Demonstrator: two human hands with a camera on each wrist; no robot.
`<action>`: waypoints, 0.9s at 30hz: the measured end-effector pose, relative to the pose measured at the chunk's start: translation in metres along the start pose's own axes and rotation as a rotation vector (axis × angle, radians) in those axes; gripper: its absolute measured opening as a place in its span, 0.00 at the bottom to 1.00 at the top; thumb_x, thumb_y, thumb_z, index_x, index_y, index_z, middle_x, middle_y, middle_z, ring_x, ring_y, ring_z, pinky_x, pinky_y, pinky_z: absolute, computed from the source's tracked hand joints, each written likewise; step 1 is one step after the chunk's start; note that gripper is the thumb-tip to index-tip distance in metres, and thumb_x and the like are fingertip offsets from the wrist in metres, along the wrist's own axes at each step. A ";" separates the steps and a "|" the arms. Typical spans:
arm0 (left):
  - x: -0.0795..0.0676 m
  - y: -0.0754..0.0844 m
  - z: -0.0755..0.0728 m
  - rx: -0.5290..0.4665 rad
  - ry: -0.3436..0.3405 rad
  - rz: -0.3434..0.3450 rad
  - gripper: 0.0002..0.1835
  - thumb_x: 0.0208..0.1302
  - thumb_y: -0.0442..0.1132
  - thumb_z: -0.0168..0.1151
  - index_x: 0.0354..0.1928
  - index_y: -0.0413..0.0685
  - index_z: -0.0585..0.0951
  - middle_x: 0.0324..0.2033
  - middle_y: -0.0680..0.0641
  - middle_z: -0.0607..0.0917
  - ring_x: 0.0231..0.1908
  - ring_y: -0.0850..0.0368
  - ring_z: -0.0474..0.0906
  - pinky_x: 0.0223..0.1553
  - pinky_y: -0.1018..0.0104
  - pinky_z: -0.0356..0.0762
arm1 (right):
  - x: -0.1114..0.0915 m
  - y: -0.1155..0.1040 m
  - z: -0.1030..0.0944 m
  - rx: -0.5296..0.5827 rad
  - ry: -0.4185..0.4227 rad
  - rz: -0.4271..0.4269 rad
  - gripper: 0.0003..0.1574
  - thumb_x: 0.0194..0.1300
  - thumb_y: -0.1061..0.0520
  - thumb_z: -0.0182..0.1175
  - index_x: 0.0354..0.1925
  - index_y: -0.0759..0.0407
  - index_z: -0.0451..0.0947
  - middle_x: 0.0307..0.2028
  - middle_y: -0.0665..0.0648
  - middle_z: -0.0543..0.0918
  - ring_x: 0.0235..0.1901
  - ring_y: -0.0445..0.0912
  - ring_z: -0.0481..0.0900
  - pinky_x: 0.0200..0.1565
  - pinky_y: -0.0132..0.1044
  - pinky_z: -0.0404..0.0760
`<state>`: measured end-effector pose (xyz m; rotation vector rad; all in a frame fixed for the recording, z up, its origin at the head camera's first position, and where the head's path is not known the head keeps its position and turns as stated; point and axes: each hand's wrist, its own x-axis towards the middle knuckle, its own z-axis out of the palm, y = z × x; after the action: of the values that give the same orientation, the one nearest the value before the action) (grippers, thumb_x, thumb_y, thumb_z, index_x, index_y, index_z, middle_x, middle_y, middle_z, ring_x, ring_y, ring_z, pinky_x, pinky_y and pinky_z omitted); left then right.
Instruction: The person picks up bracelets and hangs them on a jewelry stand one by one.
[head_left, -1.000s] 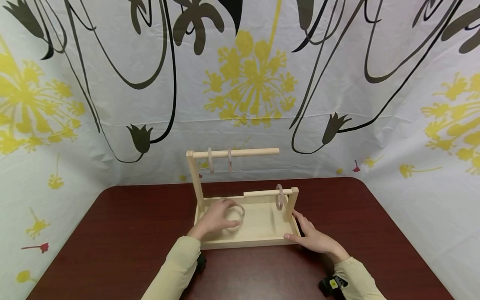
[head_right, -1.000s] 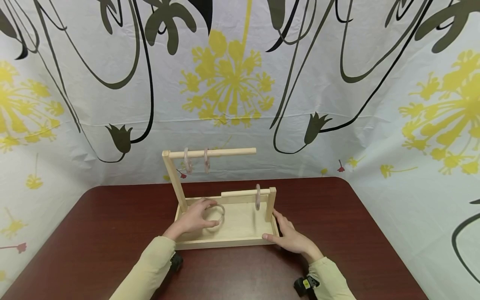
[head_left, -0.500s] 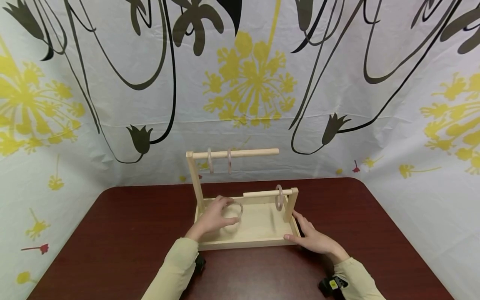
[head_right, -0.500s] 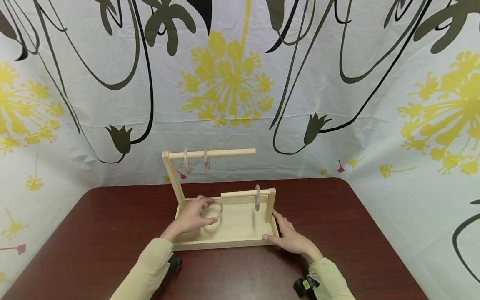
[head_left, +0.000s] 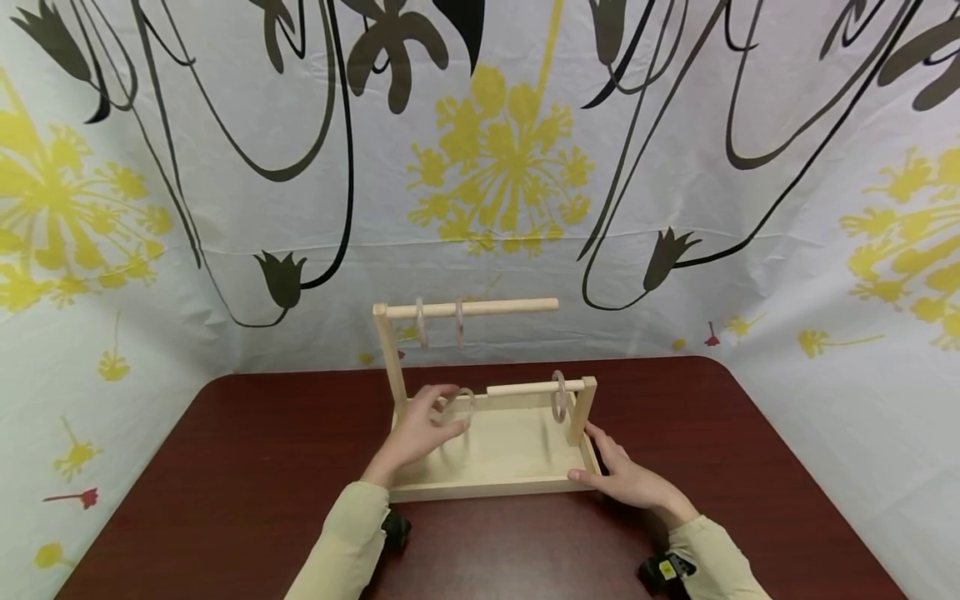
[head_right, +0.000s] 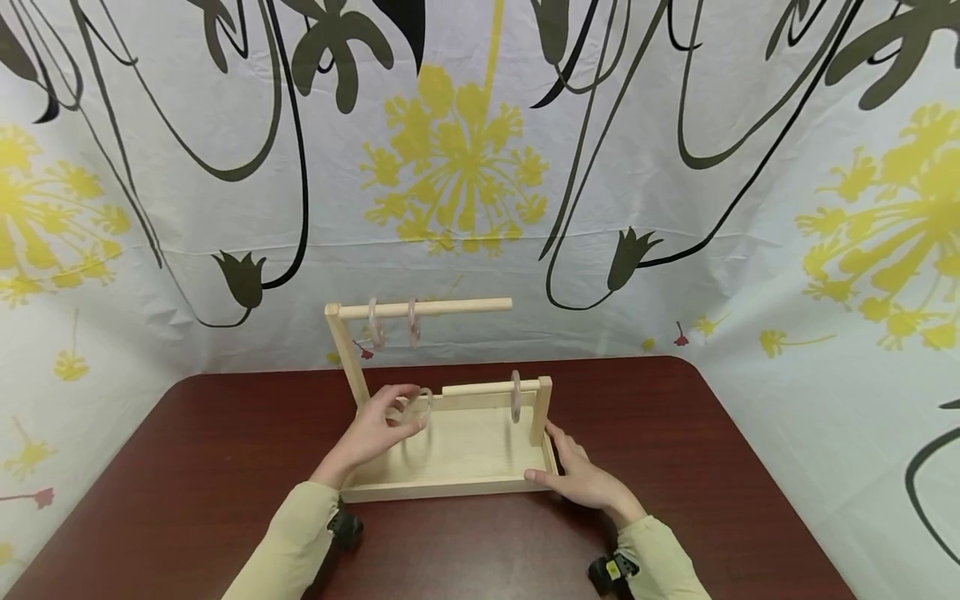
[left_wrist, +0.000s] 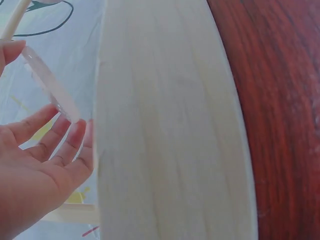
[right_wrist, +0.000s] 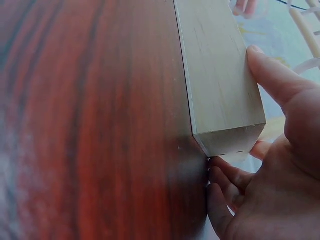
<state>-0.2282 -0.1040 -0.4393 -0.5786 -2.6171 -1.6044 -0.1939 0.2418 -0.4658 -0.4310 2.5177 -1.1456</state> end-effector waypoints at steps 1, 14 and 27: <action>0.000 0.000 0.000 -0.016 0.005 0.002 0.29 0.59 0.40 0.69 0.61 0.38 0.73 0.53 0.39 0.74 0.48 0.37 0.72 0.42 0.57 0.78 | 0.000 0.000 0.000 0.001 -0.002 0.002 0.59 0.67 0.43 0.60 0.75 0.63 0.36 0.71 0.74 0.40 0.69 0.70 0.35 0.59 0.71 0.48; -0.003 0.014 0.004 -0.172 0.001 0.091 0.31 0.63 0.36 0.66 0.67 0.41 0.68 0.58 0.38 0.71 0.56 0.40 0.70 0.50 0.52 0.75 | 0.000 0.003 0.001 0.015 -0.007 -0.001 0.58 0.66 0.43 0.61 0.75 0.64 0.37 0.72 0.74 0.41 0.69 0.70 0.36 0.59 0.71 0.49; 0.007 0.034 0.014 -0.269 -0.045 0.145 0.32 0.62 0.31 0.66 0.67 0.42 0.67 0.61 0.40 0.71 0.57 0.42 0.71 0.51 0.59 0.76 | 0.001 0.000 0.001 -0.001 0.005 -0.011 0.58 0.66 0.43 0.61 0.76 0.63 0.37 0.71 0.73 0.42 0.69 0.69 0.37 0.59 0.70 0.50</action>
<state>-0.2215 -0.0757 -0.4152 -0.8038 -2.3397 -1.9297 -0.1941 0.2409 -0.4670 -0.4441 2.5230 -1.1510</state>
